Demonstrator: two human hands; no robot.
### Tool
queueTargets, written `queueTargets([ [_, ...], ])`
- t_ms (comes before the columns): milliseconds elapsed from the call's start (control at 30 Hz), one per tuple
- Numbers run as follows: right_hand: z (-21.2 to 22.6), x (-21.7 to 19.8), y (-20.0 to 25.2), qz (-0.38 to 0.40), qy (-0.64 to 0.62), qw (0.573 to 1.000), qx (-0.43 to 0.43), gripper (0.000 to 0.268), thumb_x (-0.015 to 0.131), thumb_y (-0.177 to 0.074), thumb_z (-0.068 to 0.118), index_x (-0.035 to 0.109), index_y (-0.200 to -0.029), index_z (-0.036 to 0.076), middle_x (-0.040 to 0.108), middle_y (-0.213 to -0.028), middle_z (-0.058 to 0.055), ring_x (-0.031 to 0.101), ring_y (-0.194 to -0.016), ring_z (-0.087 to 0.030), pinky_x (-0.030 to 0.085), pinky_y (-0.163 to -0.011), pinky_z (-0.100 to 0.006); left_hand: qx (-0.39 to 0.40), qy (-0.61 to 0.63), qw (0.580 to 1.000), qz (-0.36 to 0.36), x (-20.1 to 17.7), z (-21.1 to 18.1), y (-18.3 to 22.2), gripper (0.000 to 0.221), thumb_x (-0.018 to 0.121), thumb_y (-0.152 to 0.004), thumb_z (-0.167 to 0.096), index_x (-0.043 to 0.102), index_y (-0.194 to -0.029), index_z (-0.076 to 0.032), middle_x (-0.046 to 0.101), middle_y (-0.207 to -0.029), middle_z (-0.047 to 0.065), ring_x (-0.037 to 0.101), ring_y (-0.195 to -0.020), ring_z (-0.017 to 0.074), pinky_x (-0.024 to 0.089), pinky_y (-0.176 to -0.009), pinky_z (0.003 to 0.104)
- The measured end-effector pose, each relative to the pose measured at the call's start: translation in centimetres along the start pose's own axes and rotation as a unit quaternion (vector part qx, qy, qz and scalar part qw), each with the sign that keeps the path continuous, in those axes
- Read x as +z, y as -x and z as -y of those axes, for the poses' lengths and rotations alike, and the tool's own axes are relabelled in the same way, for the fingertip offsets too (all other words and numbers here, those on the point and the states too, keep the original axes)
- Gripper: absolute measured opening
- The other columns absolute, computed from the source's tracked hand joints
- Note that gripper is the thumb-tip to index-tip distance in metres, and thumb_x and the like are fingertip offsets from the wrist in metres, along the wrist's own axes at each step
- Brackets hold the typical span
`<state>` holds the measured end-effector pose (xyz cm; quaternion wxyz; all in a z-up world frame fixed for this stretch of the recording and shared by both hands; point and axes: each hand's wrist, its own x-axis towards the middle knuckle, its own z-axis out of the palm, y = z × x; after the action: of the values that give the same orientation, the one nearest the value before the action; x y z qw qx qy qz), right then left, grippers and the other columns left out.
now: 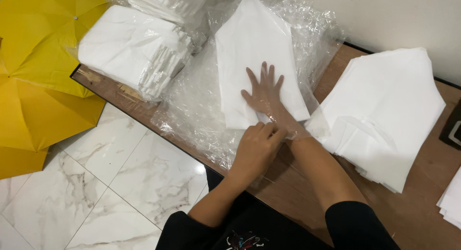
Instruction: The person repeatedly picks up stacks of folded white garments, places them onto a sheet of bubble wrap, and wraps them by folding the bubble wrap over the stack. The wrapped bundles are then set aside on the table.
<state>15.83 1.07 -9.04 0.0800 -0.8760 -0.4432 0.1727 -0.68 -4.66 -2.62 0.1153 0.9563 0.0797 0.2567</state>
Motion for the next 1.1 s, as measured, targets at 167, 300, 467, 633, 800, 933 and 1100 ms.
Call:
queueTargets([
  [167,-0.5,0.5,-0.9,-0.03,-0.011,0.999,-0.006,0.073,0.042,-0.098,0.054,0.015,-0.161,0.028,0.001,-0.165,-0.024,-0.003,-0.151,-0.043,-0.002,-0.114,-0.072,0.002,0.016,1.0,0.0,1.8,0.1,1.0,0.012,0.067,-0.09,-0.013,0.07,-0.101,-0.016,0.064,-0.085,0.007,0.066,-0.077,0.0225,0.051,-0.063,0.03],
  [300,-0.5,0.8,-1.7,-0.04,0.001,0.999,0.009,0.073,0.041,-0.098,0.054,0.015,-0.161,0.027,0.002,-0.165,-0.024,-0.004,-0.151,-0.043,-0.002,-0.113,-0.072,0.0,0.018,1.0,-0.007,2.2,0.1,1.3,0.01,0.066,-0.091,-0.013,0.072,-0.098,-0.016,0.063,-0.081,0.005,0.065,-0.072,0.0196,0.051,-0.06,0.028],
  [467,-0.9,1.2,-2.7,-0.056,-0.009,0.998,0.005,0.074,0.046,-0.096,0.054,0.018,-0.16,0.029,0.004,-0.166,-0.022,-0.002,-0.152,-0.042,-0.001,-0.114,-0.072,0.002,0.008,1.0,0.004,1.9,-0.2,1.3,0.01,0.066,-0.092,-0.014,0.072,-0.099,-0.016,0.062,-0.081,0.005,0.064,-0.07,0.0189,0.051,-0.058,0.028],
  [633,-0.6,0.4,-3.0,-0.061,0.003,0.998,0.013,0.073,0.047,-0.095,0.052,0.02,-0.16,0.03,0.005,-0.166,-0.02,0.0,-0.153,-0.04,0.0,-0.115,-0.071,0.004,0.002,1.0,0.015,2.0,-0.2,1.4,0.011,0.066,-0.091,-0.013,0.072,-0.1,-0.016,0.062,-0.08,0.005,0.063,-0.071,0.0189,0.05,-0.058,0.027],
  [800,-0.4,-0.3,-2.9,-0.079,-0.042,0.996,0.0,0.07,0.049,-0.096,0.049,0.026,-0.158,0.028,0.008,-0.165,-0.021,0.002,-0.152,-0.04,-0.001,-0.115,-0.071,0.009,0.006,1.0,0.027,2.2,-0.1,1.5,0.012,0.067,-0.091,-0.014,0.072,-0.102,-0.015,0.063,-0.083,0.006,0.065,-0.074,0.0199,0.052,-0.061,0.029],
  [933,-0.1,-0.6,-3.0,-0.093,-0.032,0.995,-0.003,0.069,0.05,-0.096,0.048,0.027,-0.158,0.027,0.009,-0.165,-0.022,0.004,-0.152,-0.041,0.001,-0.115,-0.072,0.003,0.02,0.999,0.048,1.7,-0.2,1.2,0.012,0.066,-0.092,-0.012,0.073,-0.102,-0.014,0.064,-0.083,0.007,0.065,-0.074,0.0208,0.053,-0.062,0.029],
  [1100,0.4,-1.1,-3.1,-0.109,-0.029,0.994,-0.014,0.069,0.053,-0.096,0.046,0.03,-0.157,0.025,0.014,-0.163,-0.024,0.014,-0.149,-0.047,0.016,-0.114,-0.07,0.009,0.014,0.999,0.038,1.4,-0.2,1.1,0.013,0.065,-0.093,-0.014,0.073,-0.102,-0.015,0.064,-0.084,0.007,0.065,-0.074,0.0199,0.052,-0.063,0.029],
])
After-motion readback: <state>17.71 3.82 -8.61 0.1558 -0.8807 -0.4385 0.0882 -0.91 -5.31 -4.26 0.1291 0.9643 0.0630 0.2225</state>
